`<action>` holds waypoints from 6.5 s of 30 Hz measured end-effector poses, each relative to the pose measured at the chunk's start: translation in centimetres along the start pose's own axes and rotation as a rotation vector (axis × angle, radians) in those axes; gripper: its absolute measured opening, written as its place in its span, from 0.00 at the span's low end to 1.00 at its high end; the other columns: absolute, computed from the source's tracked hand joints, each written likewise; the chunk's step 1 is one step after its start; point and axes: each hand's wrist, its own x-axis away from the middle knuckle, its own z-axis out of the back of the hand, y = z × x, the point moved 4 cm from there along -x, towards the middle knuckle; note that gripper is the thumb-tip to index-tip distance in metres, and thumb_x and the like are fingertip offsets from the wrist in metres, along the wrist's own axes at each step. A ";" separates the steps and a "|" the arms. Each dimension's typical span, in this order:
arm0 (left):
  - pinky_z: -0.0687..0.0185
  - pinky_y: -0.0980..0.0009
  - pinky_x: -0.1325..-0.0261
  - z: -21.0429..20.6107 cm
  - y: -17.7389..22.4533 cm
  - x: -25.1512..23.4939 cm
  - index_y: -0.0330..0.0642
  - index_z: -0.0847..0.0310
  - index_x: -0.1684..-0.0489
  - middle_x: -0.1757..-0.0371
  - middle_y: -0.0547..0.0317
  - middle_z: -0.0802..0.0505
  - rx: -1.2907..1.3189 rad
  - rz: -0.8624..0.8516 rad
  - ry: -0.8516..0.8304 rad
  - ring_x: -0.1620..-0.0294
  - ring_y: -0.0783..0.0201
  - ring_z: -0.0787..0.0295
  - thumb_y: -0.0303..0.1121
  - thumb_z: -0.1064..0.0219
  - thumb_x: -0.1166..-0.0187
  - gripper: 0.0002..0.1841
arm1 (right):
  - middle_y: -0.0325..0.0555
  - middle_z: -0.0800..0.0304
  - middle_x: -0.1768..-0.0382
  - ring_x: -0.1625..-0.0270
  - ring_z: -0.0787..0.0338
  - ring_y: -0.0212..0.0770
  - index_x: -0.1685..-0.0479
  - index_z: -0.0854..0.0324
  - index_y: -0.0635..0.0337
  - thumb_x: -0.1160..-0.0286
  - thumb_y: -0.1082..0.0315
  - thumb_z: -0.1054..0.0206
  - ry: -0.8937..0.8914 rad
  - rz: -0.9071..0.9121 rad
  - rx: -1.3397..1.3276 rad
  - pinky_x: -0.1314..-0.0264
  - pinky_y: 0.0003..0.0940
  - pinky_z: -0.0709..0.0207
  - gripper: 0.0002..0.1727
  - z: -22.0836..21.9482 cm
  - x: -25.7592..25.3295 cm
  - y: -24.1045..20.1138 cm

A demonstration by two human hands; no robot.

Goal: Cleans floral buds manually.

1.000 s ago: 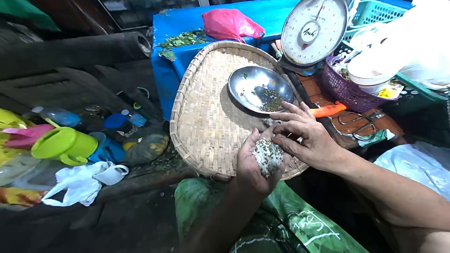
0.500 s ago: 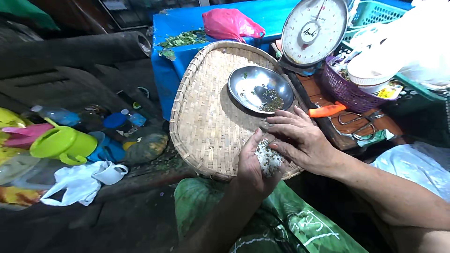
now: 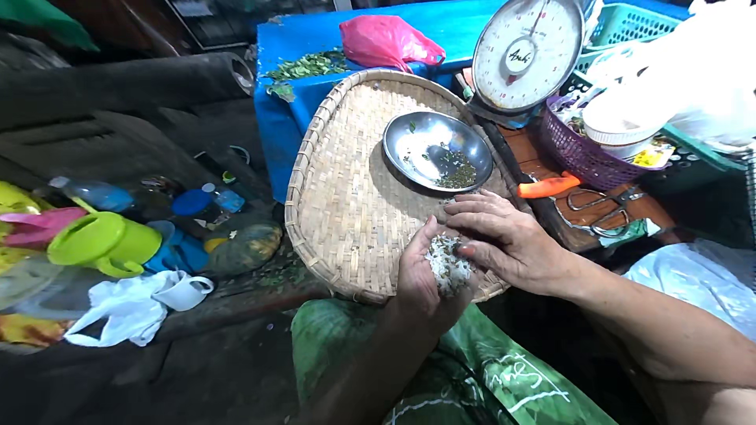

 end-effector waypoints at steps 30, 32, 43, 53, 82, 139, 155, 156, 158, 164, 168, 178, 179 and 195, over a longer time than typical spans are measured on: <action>0.10 0.60 0.53 0.1 0.1 0.1 0.37 0.19 0.59 0.61 0.46 0.10 -0.032 -0.011 0.081 0.58 0.56 0.08 0.50 0.58 0.11 0.27 | 0.52 0.12 0.34 0.27 0.16 0.39 0.39 0.12 0.66 0.13 0.63 0.41 0.014 -0.037 -0.069 0.23 0.33 0.23 0.18 0.2 -0.3 0.1; 0.10 0.62 0.57 0.1 0.1 0.1 0.39 0.19 0.62 0.66 0.49 0.10 -0.040 -0.017 0.067 0.63 0.59 0.08 0.50 0.59 0.11 0.27 | 0.51 0.13 0.32 0.26 0.17 0.40 0.36 0.13 0.64 0.16 0.55 0.35 -0.021 -0.041 -0.055 0.22 0.35 0.24 0.22 0.0 -0.1 0.2; 0.09 0.61 0.57 0.2 0.1 0.2 0.37 0.19 0.60 0.63 0.46 0.09 -0.031 -0.001 0.073 0.61 0.57 0.07 0.50 0.58 0.11 0.27 | 0.49 0.12 0.35 0.30 0.15 0.36 0.37 0.13 0.64 0.13 0.59 0.40 -0.028 -0.063 -0.060 0.27 0.30 0.21 0.20 0.1 -0.2 0.1; 0.14 0.51 0.37 0.0 0.0 0.1 0.36 0.22 0.44 0.48 0.41 0.10 -0.033 0.013 0.138 0.42 0.47 0.10 0.50 0.61 0.11 0.28 | 0.51 0.09 0.38 0.37 0.10 0.34 0.38 0.13 0.66 0.23 0.79 0.48 0.024 -0.073 -0.025 0.32 0.26 0.18 0.21 0.6 -0.2 0.4; 0.12 0.63 0.48 -0.2 1.0 -0.2 0.39 0.20 0.49 0.57 0.50 0.09 0.059 -0.128 0.012 0.53 0.59 0.09 0.50 0.67 0.12 0.30 | 0.54 0.16 0.26 0.13 0.32 0.58 0.46 0.09 0.58 0.13 0.61 0.42 0.087 0.177 0.040 0.10 0.65 0.47 0.17 0.0 0.3 -1.6; 0.12 0.66 0.49 0.0 0.3 0.0 0.41 0.19 0.47 0.54 0.51 0.09 0.002 -0.046 -0.029 0.51 0.61 0.09 0.50 0.63 0.10 0.28 | 0.51 0.19 0.22 0.08 0.44 0.62 0.56 0.06 0.54 0.17 0.61 0.36 0.094 0.079 0.058 0.11 0.78 0.70 0.12 -0.6 0.6 -0.7; 0.26 0.56 0.26 0.0 0.4 -0.5 0.40 0.27 0.27 0.30 0.50 0.15 -0.053 -0.028 -0.071 0.29 0.54 0.19 0.51 0.72 0.11 0.33 | 0.49 0.19 0.23 0.07 0.46 0.61 0.64 0.06 0.51 0.20 0.64 0.39 0.010 0.008 0.143 0.10 0.76 0.73 0.14 3.7 0.0 -2.0; 0.28 0.54 0.24 0.1 0.4 -0.5 0.40 0.27 0.26 0.29 0.49 0.16 -0.053 -0.028 -0.065 0.26 0.53 0.21 0.51 0.72 0.11 0.34 | 0.49 0.19 0.22 0.07 0.47 0.61 0.64 0.06 0.50 0.21 0.64 0.40 -0.010 -0.005 0.163 0.10 0.77 0.73 0.14 3.9 0.1 -2.1; 0.28 0.54 0.23 0.1 0.4 -0.5 0.39 0.28 0.25 0.28 0.48 0.17 -0.037 -0.016 -0.063 0.25 0.52 0.21 0.52 0.72 0.11 0.34 | 0.49 0.19 0.23 0.07 0.46 0.62 0.62 0.05 0.50 0.21 0.64 0.40 -0.012 -0.004 0.178 0.11 0.78 0.73 0.14 4.0 0.1 -2.2; 0.13 0.65 0.45 0.0 0.3 -0.2 0.42 0.19 0.43 0.49 0.51 0.09 0.004 0.005 -0.066 0.47 0.60 0.10 0.52 0.65 0.11 0.30 | 0.51 0.16 0.25 0.08 0.43 0.64 0.60 0.06 0.54 0.18 0.62 0.37 -0.014 0.067 0.122 0.11 0.78 0.69 0.12 1.5 0.3 -2.0; 0.12 0.68 0.54 0.0 0.1 0.0 0.44 0.19 0.55 0.60 0.54 0.10 -0.021 -0.010 0.018 0.57 0.64 0.09 0.53 0.61 0.10 0.27 | 0.51 0.18 0.24 0.08 0.44 0.63 0.54 0.06 0.53 0.16 0.60 0.37 -0.031 0.066 0.126 0.12 0.79 0.69 0.13 0.3 0.4 -1.6; 0.12 0.66 0.50 0.2 0.1 0.1 0.43 0.19 0.53 0.58 0.52 0.10 -0.036 -0.003 -0.030 0.54 0.62 0.09 0.52 0.60 0.10 0.26 | 0.51 0.17 0.25 0.09 0.42 0.63 0.60 0.07 0.55 0.17 0.65 0.37 0.004 0.090 0.084 0.12 0.79 0.68 0.12 0.3 0.3 -1.7; 0.12 0.66 0.49 0.2 0.1 0.1 0.43 0.19 0.51 0.56 0.52 0.09 -0.036 -0.007 -0.046 0.53 0.62 0.09 0.52 0.61 0.10 0.26 | 0.51 0.16 0.26 0.09 0.41 0.63 0.61 0.07 0.55 0.18 0.65 0.37 0.012 0.087 0.080 0.11 0.78 0.67 0.12 0.5 0.2 -1.7; 0.13 0.64 0.45 0.3 0.2 0.1 0.43 0.19 0.48 0.53 0.53 0.09 -0.046 -0.021 -0.046 0.50 0.61 0.09 0.54 0.62 0.11 0.28 | 0.51 0.16 0.26 0.09 0.41 0.63 0.60 0.07 0.55 0.17 0.63 0.37 -0.012 0.077 0.078 0.12 0.79 0.68 0.13 0.7 0.1 -1.7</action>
